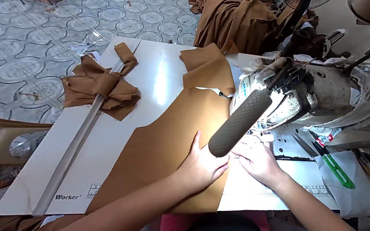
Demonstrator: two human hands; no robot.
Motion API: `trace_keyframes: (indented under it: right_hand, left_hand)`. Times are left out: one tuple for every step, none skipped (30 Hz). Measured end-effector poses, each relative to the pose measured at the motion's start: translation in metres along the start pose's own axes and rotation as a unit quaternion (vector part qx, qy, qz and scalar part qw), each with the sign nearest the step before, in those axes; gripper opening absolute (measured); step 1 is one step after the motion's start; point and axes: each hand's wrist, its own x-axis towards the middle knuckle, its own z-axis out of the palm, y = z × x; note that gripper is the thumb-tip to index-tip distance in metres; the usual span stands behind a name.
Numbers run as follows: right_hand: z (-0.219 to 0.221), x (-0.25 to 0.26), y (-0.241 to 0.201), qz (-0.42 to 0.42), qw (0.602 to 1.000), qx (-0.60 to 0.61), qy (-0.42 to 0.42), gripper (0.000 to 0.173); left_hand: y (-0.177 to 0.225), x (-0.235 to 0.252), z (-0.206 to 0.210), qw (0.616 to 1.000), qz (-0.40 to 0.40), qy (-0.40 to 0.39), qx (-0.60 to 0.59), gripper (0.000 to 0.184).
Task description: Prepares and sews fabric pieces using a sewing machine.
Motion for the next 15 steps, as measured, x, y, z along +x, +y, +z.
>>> trace_keyframes:
  right_hand:
    - [0.0, 0.001, 0.0, 0.004, 1.0, -0.006, -0.002, 0.028]
    - [0.001, 0.002, 0.0, 0.009, 1.0, -0.014, 0.0, 0.028]
    - [0.002, 0.002, 0.0, 0.018, 1.0, -0.021, -0.001, 0.027]
    - [0.002, 0.003, -0.001, 0.03, 0.999, -0.032, -0.004, 0.028]
    - [0.001, 0.004, -0.001, 0.044, 0.998, -0.045, -0.008, 0.029]
    - [0.002, 0.004, -0.002, 0.056, 0.997, -0.057, -0.013, 0.03]
    - [0.002, 0.004, -0.003, 0.065, 0.995, -0.068, -0.016, 0.03]
    - [0.002, 0.004, -0.003, 0.073, 0.994, -0.076, -0.018, 0.03]
    - [0.002, 0.005, -0.005, 0.082, 0.993, -0.079, -0.018, 0.029]
    - [0.001, 0.006, -0.006, 0.095, 0.993, -0.072, -0.022, 0.029]
    - [0.001, 0.006, -0.007, 0.108, 0.992, -0.061, -0.028, 0.03]
    - [0.001, 0.006, -0.006, 0.118, 0.991, -0.05, -0.038, 0.03]
    - [0.001, 0.006, -0.006, 0.127, 0.99, -0.041, -0.044, 0.031]
    - [0.003, 0.006, -0.004, 0.132, 0.99, -0.031, -0.047, 0.031]
    - [0.004, 0.005, -0.003, 0.135, 0.989, -0.024, -0.05, 0.032]
  left_hand:
    - [-0.004, 0.001, -0.001, 1.0, 0.0, -0.009, -0.007, 0.033]
    - [-0.009, 0.004, -0.003, 1.0, -0.002, -0.021, -0.014, 0.034]
    - [-0.015, 0.008, -0.004, 0.999, 0.0, -0.026, -0.022, 0.035]
    - [-0.021, 0.012, -0.002, 0.999, 0.004, -0.021, -0.029, 0.034]
    - [-0.027, 0.017, -0.002, 0.999, 0.006, -0.021, -0.035, 0.034]
    - [-0.033, 0.022, -0.002, 0.999, 0.006, -0.026, -0.042, 0.034]
    - [-0.038, 0.027, -0.003, 0.998, 0.006, -0.035, -0.048, 0.034]
    - [-0.044, 0.033, -0.005, 0.997, 0.008, -0.049, -0.054, 0.035]
    - [-0.05, 0.038, -0.006, 0.997, 0.012, -0.059, -0.057, 0.037]
    - [-0.056, 0.042, -0.005, 0.996, 0.015, -0.06, -0.062, 0.037]
    - [-0.062, 0.047, -0.003, 0.997, 0.017, -0.053, -0.059, 0.038]
    - [-0.065, 0.051, -0.004, 0.997, 0.014, -0.055, -0.053, 0.037]
    - [-0.066, 0.056, -0.008, 0.997, 0.006, -0.065, -0.046, 0.035]
    - [-0.066, 0.061, -0.014, 0.996, -0.003, -0.079, -0.044, 0.034]
    - [-0.066, 0.064, -0.019, 0.996, -0.012, -0.082, -0.043, 0.032]
